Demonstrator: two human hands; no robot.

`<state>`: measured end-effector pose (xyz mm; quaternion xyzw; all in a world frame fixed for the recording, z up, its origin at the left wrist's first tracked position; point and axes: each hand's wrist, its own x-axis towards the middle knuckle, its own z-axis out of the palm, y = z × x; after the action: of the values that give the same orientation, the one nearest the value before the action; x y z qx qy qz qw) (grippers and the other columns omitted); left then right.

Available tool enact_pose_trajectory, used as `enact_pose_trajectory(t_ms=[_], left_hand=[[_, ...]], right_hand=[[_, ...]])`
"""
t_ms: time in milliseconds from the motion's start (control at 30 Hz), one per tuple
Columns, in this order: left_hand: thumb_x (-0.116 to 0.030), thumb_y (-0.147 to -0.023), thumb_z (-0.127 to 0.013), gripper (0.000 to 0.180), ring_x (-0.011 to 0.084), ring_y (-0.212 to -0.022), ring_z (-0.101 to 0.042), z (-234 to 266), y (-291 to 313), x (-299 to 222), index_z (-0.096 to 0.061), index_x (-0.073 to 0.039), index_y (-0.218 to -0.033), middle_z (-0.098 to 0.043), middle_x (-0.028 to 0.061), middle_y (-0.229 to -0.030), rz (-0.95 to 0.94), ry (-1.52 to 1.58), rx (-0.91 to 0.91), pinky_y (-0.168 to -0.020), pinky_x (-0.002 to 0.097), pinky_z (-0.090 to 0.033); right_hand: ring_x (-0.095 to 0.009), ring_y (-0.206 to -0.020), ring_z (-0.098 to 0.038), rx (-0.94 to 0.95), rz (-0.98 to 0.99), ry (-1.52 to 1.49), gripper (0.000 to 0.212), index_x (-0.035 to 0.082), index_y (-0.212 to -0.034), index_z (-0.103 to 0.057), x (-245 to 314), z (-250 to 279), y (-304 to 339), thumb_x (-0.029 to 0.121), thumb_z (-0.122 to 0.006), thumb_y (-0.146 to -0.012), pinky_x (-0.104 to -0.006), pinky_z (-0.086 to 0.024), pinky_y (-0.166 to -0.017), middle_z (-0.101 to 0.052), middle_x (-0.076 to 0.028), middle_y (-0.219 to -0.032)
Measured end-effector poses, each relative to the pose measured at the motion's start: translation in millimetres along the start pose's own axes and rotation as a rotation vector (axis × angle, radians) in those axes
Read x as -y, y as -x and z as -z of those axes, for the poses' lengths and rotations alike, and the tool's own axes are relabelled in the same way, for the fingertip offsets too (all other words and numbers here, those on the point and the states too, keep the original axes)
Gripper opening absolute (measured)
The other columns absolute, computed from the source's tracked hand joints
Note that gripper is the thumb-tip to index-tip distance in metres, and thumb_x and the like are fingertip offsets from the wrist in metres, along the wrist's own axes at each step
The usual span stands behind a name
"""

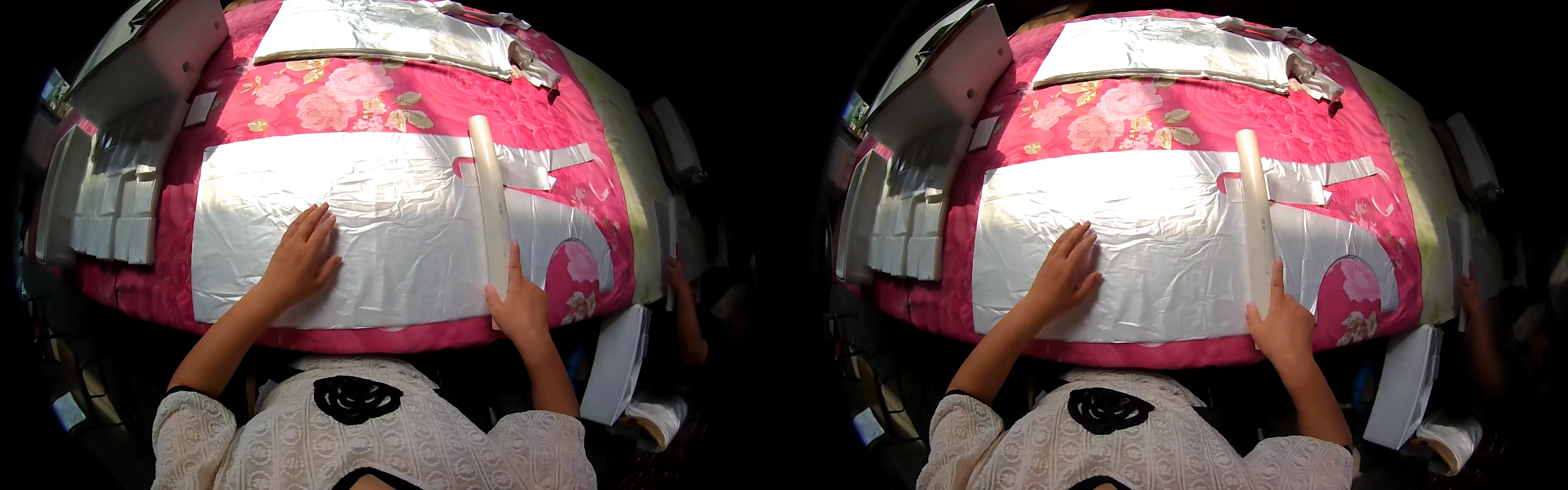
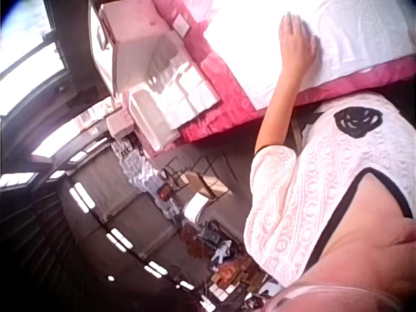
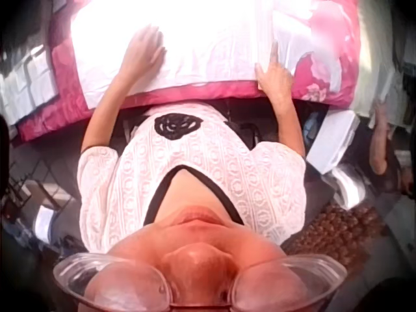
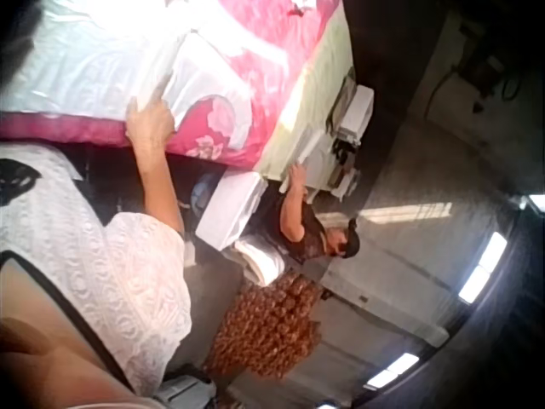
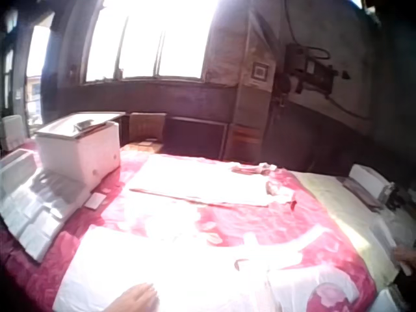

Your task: The person wraps small rectangular items in clear plastic film on a pink floral bedspread. They unroll the film, place an item on it, fold the film over, and smooth it down. The wrapped items are placed in a stack to the left.

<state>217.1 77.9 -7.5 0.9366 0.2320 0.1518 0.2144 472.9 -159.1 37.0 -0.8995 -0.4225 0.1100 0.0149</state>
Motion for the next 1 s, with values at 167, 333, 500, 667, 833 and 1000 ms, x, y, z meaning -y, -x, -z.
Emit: enact_pose_trajectory(t_ms=[167, 333, 500, 667, 833, 1000], left_hand=[[-0.014, -0.078, -0.065, 0.056, 0.0344, -0.13, -0.032, -2.9, -2.6, -4.3, -0.043, -0.002, -0.127, -0.036, 0.0167, -0.139, -0.02, -0.013, 0.025, -0.107, 0.0418, -0.029], [-0.015, -0.078, -0.065, 0.056, 0.0351, -0.13, -0.032, -11.4, -13.0, -15.4, -0.042, -0.002, -0.128, -0.034, 0.0171, -0.14, -0.048, 0.031, 0.053, -0.106, 0.0422, -0.029], [-0.026, -0.08, -0.064, 0.067, 0.0392, -0.132, -0.027, -37.3, -32.3, -54.9, -0.034, -0.004, -0.137, -0.022, 0.0216, -0.145, -0.128, 0.158, 0.054, -0.107, 0.0439, -0.027], [-0.044, -0.08, -0.059, 0.079, 0.0458, -0.135, -0.014, -55.9, -45.5, -76.9, -0.029, -0.005, -0.141, -0.006, 0.0279, -0.148, -0.178, 0.152, 0.058, -0.109, 0.047, -0.021], [-0.05, -0.078, -0.057, 0.08, 0.0467, -0.136, -0.01, -66.4, -50.2, -89.6, -0.031, -0.006, -0.14, -0.006, 0.0273, -0.148, -0.202, 0.085, 0.099, -0.109, 0.0485, -0.018], [-0.049, -0.08, -0.055, 0.076, 0.0464, -0.136, -0.007, -65.8, -51.1, -101.5, -0.034, -0.005, -0.138, -0.007, 0.0267, -0.148, -0.215, 0.069, 0.138, -0.11, 0.0494, -0.016]], right_hand=[[-0.042, -0.081, -0.062, -0.131, -0.334, -0.023, 0.079, 0.007, -0.144, -0.019, -77.1, 22.7, -11.1, 0.032, -0.058, -0.08, -0.0456, -0.049, -0.074, -0.063, -0.027, -0.093], [-0.042, -0.087, -0.062, -0.134, -0.077, -0.384, 0.078, 0.007, -0.143, -0.021, -51.2, 17.7, 8.8, 0.029, -0.06, -0.079, -0.043, -0.049, -0.077, -0.061, -0.028, -0.1], [-0.039, -0.07, -0.063, 0.097, 0.188, -0.481, 0.082, 0.0, -0.143, -0.018, 21.8, 2.2, 40.9, 0.032, -0.061, -0.08, -0.0423, -0.05, -0.067, -0.063, -0.024, -0.079], [-0.034, -0.109, -0.053, 0.129, 0.394, -0.338, 0.067, -0.002, -0.137, -0.033, 35.7, -2.2, 32.4, 0.033, -0.057, -0.084, -0.0403, -0.044, -0.089, -0.053, -0.025, -0.119], [-0.034, -0.132, -0.028, -0.199, 0.534, -0.126, 0.058, -0.002, -0.134, -0.038, -41.6, -33.6, -39.1, 0.03, -0.052, -0.087, -0.041, -0.024, -0.109, -0.036, -0.019, -0.14], [-0.032, -0.13, -0.034, -0.359, 0.234, -0.13, 0.049, -0.003, -0.131, -0.041, -168.5, -28.0, -97.6, 0.023, -0.045, -0.09, -0.0375, -0.026, -0.108, -0.039, -0.02, -0.138]])
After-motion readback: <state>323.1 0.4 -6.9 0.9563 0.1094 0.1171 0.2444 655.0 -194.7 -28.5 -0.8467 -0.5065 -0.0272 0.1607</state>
